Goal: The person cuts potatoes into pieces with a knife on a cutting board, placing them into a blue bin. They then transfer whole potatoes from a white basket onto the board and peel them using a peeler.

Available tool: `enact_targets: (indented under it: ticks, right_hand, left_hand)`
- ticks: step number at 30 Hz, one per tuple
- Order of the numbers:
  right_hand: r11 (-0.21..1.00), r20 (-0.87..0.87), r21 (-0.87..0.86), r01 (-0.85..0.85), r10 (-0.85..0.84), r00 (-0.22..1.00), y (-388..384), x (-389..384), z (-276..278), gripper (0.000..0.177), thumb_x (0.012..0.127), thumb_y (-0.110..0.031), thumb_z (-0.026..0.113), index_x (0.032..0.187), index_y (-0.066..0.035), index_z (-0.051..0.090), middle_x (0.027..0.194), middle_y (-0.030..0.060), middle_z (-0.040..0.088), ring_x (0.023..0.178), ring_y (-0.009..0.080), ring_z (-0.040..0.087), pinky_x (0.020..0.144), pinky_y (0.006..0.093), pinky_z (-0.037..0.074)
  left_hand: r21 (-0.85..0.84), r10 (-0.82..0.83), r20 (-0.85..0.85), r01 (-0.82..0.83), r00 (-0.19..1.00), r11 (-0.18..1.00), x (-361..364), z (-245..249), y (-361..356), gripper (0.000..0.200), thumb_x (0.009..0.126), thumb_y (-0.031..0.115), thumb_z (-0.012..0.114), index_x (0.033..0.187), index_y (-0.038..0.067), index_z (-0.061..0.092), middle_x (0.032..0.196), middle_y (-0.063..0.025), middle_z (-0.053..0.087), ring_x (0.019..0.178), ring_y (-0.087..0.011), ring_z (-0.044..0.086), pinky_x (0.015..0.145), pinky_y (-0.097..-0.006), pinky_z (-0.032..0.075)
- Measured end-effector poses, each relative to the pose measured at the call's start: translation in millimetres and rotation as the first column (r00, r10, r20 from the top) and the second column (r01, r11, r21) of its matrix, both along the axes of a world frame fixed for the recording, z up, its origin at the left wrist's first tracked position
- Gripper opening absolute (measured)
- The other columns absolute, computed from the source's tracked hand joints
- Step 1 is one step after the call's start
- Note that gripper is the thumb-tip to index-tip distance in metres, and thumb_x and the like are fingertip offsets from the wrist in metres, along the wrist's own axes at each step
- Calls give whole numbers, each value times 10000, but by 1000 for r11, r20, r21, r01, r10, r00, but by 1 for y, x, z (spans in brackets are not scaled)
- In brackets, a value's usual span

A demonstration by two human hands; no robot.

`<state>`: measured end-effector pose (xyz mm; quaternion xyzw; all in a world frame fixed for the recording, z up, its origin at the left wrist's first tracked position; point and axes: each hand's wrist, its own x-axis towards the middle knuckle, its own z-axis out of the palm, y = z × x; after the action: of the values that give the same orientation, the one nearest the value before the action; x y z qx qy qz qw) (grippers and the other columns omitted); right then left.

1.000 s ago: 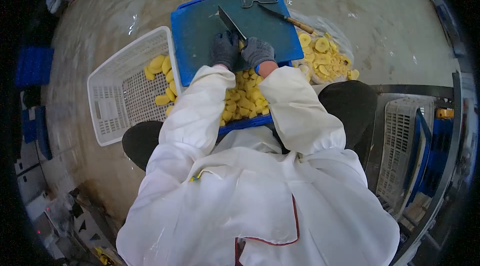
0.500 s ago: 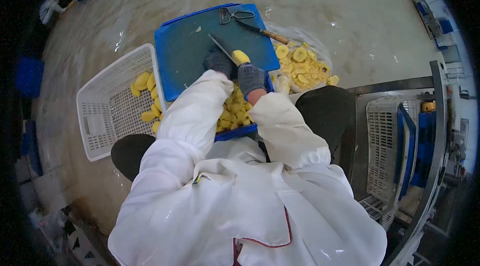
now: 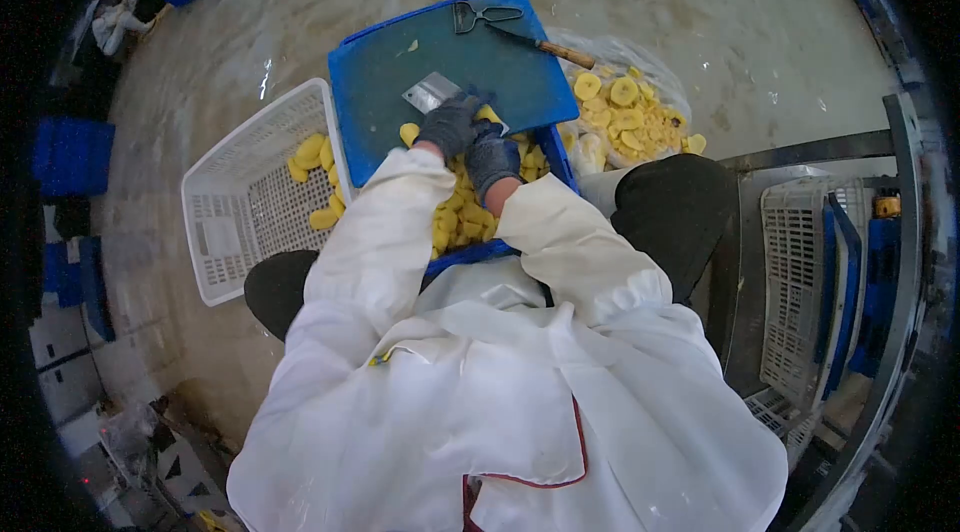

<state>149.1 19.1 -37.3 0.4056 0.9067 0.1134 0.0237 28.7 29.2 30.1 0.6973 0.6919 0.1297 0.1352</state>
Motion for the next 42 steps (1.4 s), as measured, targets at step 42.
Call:
enact_targets:
  ticks: [42]
  right_hand:
    - [857,-382,-511,69,-299,875,17,47,95,242,831,-257,574,920,-40,634,893,245,656,849,406,649,776,499,509]
  left_hand:
    - [72,295,220,-317,930,946,-53,-33,-18,400,762,343,713,1099,133,676,1041,-165,635,961,-381,607,845,-459,487]
